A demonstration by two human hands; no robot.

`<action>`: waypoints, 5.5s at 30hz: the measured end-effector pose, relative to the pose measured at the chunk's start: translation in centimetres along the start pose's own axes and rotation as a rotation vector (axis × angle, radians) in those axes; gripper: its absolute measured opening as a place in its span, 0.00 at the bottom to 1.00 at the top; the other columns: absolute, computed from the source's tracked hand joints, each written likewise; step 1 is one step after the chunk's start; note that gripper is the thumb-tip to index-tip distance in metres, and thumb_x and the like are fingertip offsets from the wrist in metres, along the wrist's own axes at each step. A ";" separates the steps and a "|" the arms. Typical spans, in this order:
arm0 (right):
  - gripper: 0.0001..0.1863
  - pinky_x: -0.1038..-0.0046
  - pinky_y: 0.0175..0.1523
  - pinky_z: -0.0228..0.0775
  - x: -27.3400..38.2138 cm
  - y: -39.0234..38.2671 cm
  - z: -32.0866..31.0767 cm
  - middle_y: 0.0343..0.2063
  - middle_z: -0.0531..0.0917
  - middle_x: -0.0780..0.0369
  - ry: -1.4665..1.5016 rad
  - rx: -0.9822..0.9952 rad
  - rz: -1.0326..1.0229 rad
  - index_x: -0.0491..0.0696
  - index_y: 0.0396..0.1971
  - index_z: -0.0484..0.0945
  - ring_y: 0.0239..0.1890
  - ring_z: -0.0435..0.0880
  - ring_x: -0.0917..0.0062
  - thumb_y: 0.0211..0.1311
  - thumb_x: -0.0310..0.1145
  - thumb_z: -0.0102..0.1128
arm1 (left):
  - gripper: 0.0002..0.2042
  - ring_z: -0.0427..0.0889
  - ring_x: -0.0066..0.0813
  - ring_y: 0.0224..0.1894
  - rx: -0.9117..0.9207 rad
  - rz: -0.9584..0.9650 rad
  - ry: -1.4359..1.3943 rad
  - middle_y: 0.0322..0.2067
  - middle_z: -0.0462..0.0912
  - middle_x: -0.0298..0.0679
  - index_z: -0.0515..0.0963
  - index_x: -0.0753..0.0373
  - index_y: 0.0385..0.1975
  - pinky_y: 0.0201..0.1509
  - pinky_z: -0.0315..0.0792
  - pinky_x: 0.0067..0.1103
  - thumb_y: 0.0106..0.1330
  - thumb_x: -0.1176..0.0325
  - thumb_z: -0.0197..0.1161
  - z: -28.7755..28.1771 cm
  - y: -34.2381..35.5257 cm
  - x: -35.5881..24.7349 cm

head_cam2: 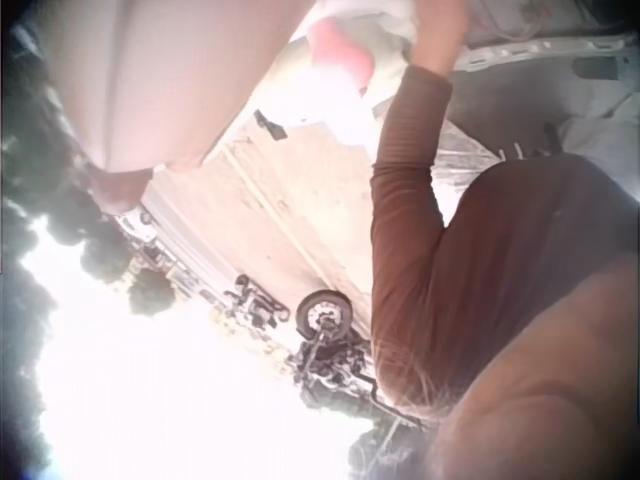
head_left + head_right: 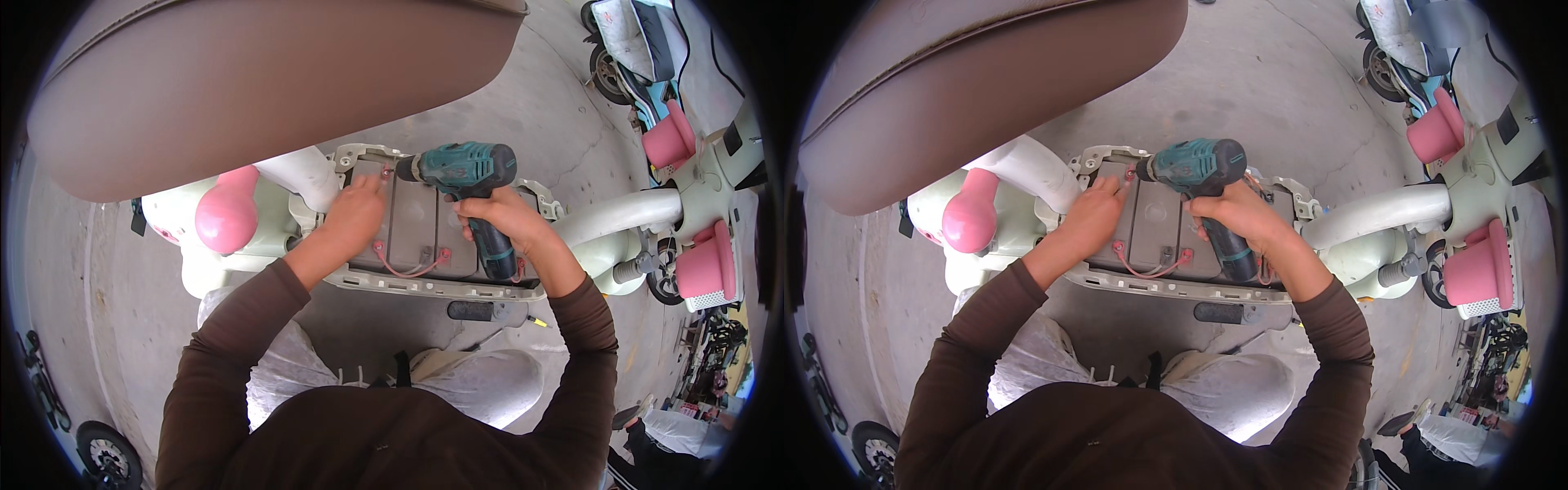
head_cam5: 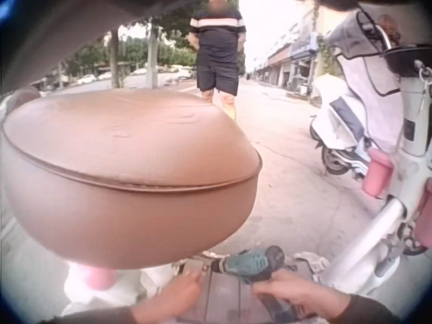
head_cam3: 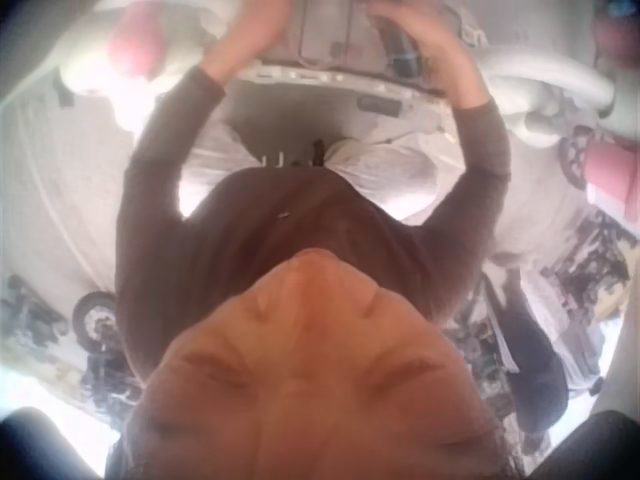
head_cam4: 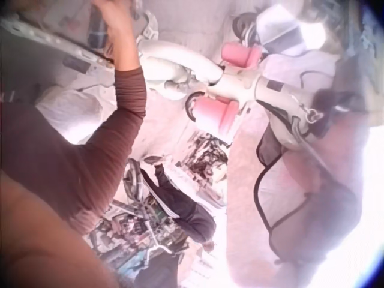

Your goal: The person removes the seat and floorboard of a white electric scooter to access the battery compartment. They use a screwdriver and a power drill to remove screws and disconnect battery terminals. The person then reattaches the battery terminals and secures the battery with the power drill.

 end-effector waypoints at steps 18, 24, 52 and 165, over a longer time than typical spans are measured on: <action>0.10 0.77 0.23 0.71 11.8 5.8 2.5 0.21 0.82 0.58 -1.097 0.304 0.243 0.40 0.28 0.78 0.16 0.78 0.79 0.46 0.30 0.62 | 0.30 0.83 0.41 0.31 0.140 -0.088 0.079 0.42 0.74 0.47 0.65 0.70 0.58 0.30 0.77 0.31 0.51 0.75 0.60 0.6 -0.3 0.0; 0.11 0.77 0.20 0.73 12.9 6.0 3.2 0.22 0.82 0.56 -0.786 0.364 0.175 0.41 0.31 0.78 0.16 0.79 0.78 0.47 0.30 0.62 | 0.34 0.83 0.39 0.27 -0.034 0.008 -0.002 0.29 0.81 0.44 0.61 0.70 0.62 0.28 0.76 0.31 0.50 0.70 0.61 -0.2 -1.0 0.5; 0.16 0.71 0.20 0.78 11.1 5.8 2.6 0.27 0.76 0.57 -0.430 0.224 0.161 0.43 0.40 0.70 0.18 0.79 0.75 0.55 0.33 0.62 | 0.29 0.83 0.43 0.26 0.191 -0.097 -0.005 0.23 0.83 0.45 0.63 0.75 0.59 0.27 0.75 0.35 0.54 0.73 0.52 -0.5 0.4 -0.1; 0.07 0.47 0.63 0.52 1.7 -16.9 9.7 0.28 0.82 0.66 -0.496 -0.135 -0.976 0.52 0.15 0.74 0.45 0.72 0.68 0.42 0.34 0.63 | 0.21 0.81 0.43 0.36 0.106 0.477 -1.160 0.37 0.77 0.39 0.72 0.54 0.45 0.35 0.76 0.31 0.50 0.61 0.63 -5.5 -9.2 -19.1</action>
Point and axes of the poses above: each hand's wrist, its own y-axis towards the middle knuckle, its own z-axis out of the palm, x = y × z, the point moved 8 cm from there along y, towards the middle knuckle
